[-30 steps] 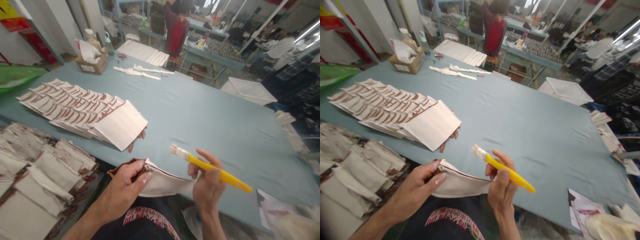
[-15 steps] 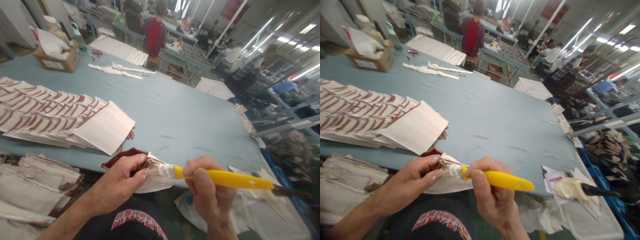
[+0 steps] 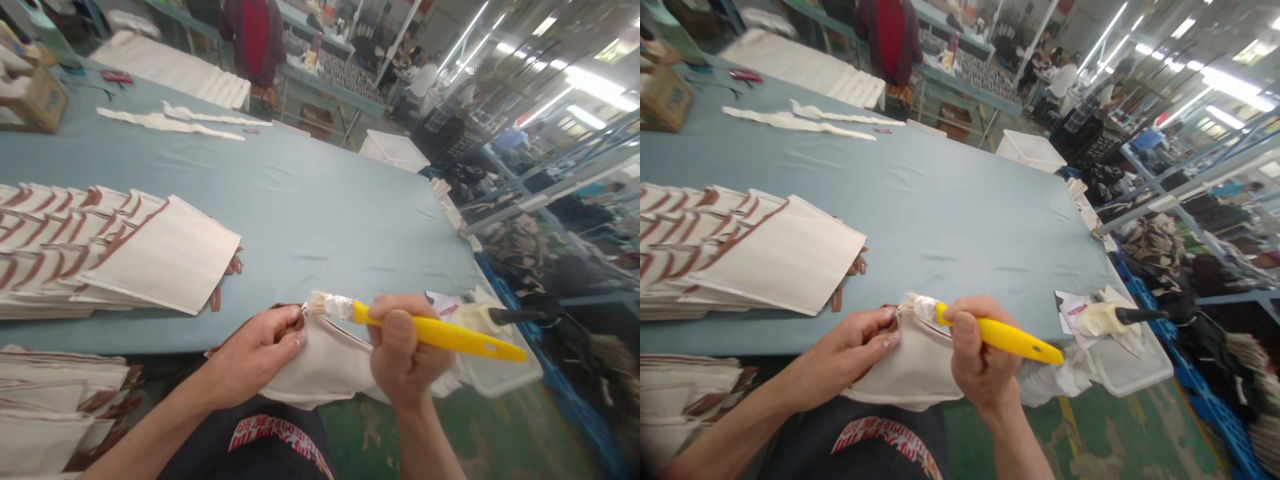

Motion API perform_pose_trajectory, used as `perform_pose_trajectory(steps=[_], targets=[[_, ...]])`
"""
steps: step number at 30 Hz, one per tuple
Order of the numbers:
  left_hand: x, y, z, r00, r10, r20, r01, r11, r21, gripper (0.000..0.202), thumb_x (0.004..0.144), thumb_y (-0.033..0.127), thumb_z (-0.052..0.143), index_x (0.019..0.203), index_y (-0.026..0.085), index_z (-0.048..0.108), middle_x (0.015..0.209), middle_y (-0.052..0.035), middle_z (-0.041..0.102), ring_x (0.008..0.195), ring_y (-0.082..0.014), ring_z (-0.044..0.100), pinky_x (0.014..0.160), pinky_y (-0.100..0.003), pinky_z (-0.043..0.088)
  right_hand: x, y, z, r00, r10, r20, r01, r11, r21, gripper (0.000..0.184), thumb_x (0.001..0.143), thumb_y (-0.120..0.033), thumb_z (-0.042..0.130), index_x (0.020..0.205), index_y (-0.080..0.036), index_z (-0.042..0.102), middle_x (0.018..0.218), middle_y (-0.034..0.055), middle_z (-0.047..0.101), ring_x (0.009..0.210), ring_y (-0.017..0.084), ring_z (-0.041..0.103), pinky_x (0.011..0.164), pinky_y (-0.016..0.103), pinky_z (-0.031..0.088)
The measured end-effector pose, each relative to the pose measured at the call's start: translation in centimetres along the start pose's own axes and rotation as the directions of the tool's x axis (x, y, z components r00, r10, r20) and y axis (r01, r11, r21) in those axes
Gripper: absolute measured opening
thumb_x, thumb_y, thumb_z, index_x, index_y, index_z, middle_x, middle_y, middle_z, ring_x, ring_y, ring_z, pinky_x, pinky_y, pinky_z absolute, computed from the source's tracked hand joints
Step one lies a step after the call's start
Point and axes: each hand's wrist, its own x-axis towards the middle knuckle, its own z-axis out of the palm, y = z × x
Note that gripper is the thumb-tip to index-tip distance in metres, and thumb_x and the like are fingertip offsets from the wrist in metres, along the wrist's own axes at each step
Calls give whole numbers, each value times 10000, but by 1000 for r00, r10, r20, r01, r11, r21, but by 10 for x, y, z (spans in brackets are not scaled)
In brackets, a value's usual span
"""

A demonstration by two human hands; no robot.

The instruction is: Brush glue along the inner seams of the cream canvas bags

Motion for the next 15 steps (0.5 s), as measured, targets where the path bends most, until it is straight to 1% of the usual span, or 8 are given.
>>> perform_pose_trajectory(steps=[1, 3, 6, 8, 10, 11, 13, 15], targets=[[3, 0, 3, 1000, -20, 17, 20, 999, -28, 280, 936, 443, 581, 965, 172, 645, 900, -17, 626, 748, -164, 532, 638, -253, 432, -4, 2, -9, 999, 37, -26, -36, 999, 5, 310, 1058, -383, 530, 849, -217, 689, 657, 3, 635, 444, 124, 510, 428, 263, 449], [9, 2, 11, 999, -43, 33, 44, 998, -40, 287, 930, 456, 597, 950, 173, 640, 861, -3, 601, 698, -143, 491, 597, -238, 397, -8, 5, -25, 998, 60, 8, -60, 998, 14, 312, 1056, -376, 538, 835, -218, 690, 654, 2, 632, 449, 126, 510, 427, 260, 440], [18, 5, 27, 998, -51, 45, 50, 998, 30, 283, 925, 459, 598, 909, 179, 632, 789, 16, 565, 645, -129, 428, 550, -229, 349, -4, 9, -39, 989, 3, 149, -4, 1000, 8, 296, 1061, -355, 555, 840, -221, 700, 661, -5, 659, 441, 109, 495, 439, 247, 425], [26, 6, 40, 998, -37, 55, 33, 997, 73, 294, 930, 468, 592, 914, 180, 646, 754, 20, 548, 645, -137, 425, 543, -231, 349, 2, 15, -40, 982, -58, 177, 61, 998, -12, 324, 1078, -361, 531, 830, -222, 688, 665, -9, 678, 443, 102, 506, 452, 238, 428], [35, 6, 54, 998, -28, 50, 26, 998, 52, 320, 941, 490, 594, 958, 179, 667, 729, 28, 527, 647, -141, 431, 552, -232, 362, 5, 24, -41, 984, -113, 137, 119, 992, -41, 364, 1090, -378, 502, 811, -223, 676, 669, 0, 688, 479, 113, 561, 478, 239, 455], [39, 5, 61, 998, -34, 44, 33, 999, 21, 333, 945, 500, 603, 990, 178, 673, 727, 30, 523, 651, -142, 441, 562, -231, 373, 3, 30, -44, 988, -117, 105, 124, 991, -56, 367, 1091, -385, 498, 813, -225, 678, 673, 5, 690, 495, 120, 583, 492, 244, 473], [48, 3, 73, 997, -71, 41, 73, 996, -50, 365, 942, 520, 635, 1052, 175, 675, 748, 27, 536, 676, -144, 476, 591, -233, 400, -5, 41, -54, 996, -77, 36, 79, 995, -68, 351, 1082, -398, 506, 836, -230, 691, 677, 13, 688, 504, 133, 598, 506, 263, 502], [55, 0, 84, 992, -109, 64, 115, 987, -110, 415, 932, 549, 661, 1107, 172, 667, 790, 10, 569, 726, -159, 527, 623, -240, 434, -18, 51, -71, 1000, -2, -24, 1, 998, -58, 328, 1066, -413, 526, 853, -234, 699, 683, 18, 683, 508, 145, 600, 500, 279, 513]])
